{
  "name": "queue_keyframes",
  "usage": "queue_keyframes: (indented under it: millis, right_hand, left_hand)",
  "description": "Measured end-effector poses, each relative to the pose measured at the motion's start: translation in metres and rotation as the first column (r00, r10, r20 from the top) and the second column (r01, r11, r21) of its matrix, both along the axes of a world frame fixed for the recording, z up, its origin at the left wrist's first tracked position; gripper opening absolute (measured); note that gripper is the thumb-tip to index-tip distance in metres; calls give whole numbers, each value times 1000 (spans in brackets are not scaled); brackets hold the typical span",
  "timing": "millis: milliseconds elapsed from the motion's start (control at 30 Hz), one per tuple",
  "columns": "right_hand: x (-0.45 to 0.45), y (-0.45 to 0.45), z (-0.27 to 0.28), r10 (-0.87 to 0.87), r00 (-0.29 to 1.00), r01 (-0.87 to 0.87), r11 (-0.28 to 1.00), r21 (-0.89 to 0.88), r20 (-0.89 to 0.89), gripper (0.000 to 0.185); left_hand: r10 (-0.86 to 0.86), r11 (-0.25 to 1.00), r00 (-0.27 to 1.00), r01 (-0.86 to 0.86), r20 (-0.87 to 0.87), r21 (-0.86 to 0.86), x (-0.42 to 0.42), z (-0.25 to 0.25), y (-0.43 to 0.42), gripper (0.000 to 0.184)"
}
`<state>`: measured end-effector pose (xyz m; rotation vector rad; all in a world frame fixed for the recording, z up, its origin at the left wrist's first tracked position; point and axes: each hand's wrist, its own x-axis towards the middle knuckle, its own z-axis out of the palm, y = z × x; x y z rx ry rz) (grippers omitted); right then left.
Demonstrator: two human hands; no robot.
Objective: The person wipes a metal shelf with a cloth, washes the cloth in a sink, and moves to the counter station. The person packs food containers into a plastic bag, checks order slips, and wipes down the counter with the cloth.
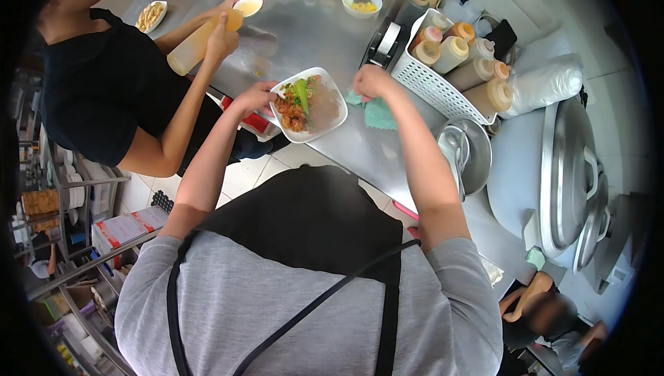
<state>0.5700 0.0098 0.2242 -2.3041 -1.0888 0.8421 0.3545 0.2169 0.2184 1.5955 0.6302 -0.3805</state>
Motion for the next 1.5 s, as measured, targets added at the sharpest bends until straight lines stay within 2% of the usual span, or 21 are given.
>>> queue_keyframes:
  millis: [33,67,133,167,233,300,433,533,700,733,800,833,900,967,1033,1167,1233,1267,1333,1400,1500]
  right_hand:
    - [2,-5,19,41,997,-30,988,-151,70,14]
    - [2,-3,31,41,997,-30,988,-152,70,14]
    - [1,6,44,-298,952,305,932,198,-67,16]
    - [2,16,38,-301,951,309,930,200,-69,16]
    - [4,45,18,-217,967,153,913,378,133,10]
    - [-4,67,10,-81,974,-5,926,378,212,10]
    - [-17,100,0,181,983,-170,898,405,12,7]
    - [-16,108,-6,345,939,-331,889,316,13,10]
    - [4,87,15,401,887,-395,916,-74,230,10]
    - [9,82,16,400,888,-393,916,-75,229,10]
    - [20,75,18,381,856,-215,877,-429,350,14]
    - [20,69,16,380,856,-214,878,-428,351,14]
    - [2,51,13,147,813,-70,985,-156,564,18]
    - [-25,31,-1,150,788,-134,988,-71,598,17]
    - [-28,35,-22,224,764,-162,974,-156,606,15]
    - [-3,73,-21,134,751,-162,987,-16,646,19]
    - [18,99,-53,-181,741,-114,915,386,647,26]
    - [21,114,-72,-177,746,-121,912,392,642,26]
    - [19,147,-104,-421,535,77,888,453,733,34]
    - [5,182,-108,-293,578,-88,905,416,762,39]
    - [-47,222,-91,167,825,-426,811,400,540,43]
  left_hand:
    - [1,1000,1000,-1,0,-1,2,-2,1,43]
    - [18,998,1000,-19,9,54,6,-7,2,41]
    - [35,993,999,-37,15,109,12,-14,6,39]
    - [6,990,999,-13,52,137,18,-16,9,38]
    - [-28,986,995,12,92,168,31,-20,13,37]
    - [-47,982,988,19,148,186,40,-24,15,33]
    - [-93,950,981,36,170,312,50,-23,16,28]
    - [-175,921,983,144,53,363,50,-25,19,30]
    - [-112,941,974,40,198,335,43,-23,14,26]
    - [-113,942,974,42,198,334,41,-24,14,26]
    - [-117,946,980,60,163,320,34,-28,16,32]
    - [-117,945,980,60,163,320,27,-31,17,32]
    - [-35,971,994,8,108,237,3,-29,9,39]
    - [161,979,973,-179,165,100,-26,-30,-4,41]
    - [333,943,935,-333,126,-17,-54,-31,-14,42]
    - [482,876,871,-478,94,-65,-115,-25,-27,45]
    - [574,818,814,-570,83,-76,-143,-21,-38,45]
    - [612,791,787,-607,75,-82,-155,-17,-43,46]
    - [686,728,725,-684,60,-50,-174,-5,-55,46]
    - [718,696,694,-718,44,-21,-191,-2,-63,46]
    - [802,597,595,-799,54,-64,-205,7,-71,46]
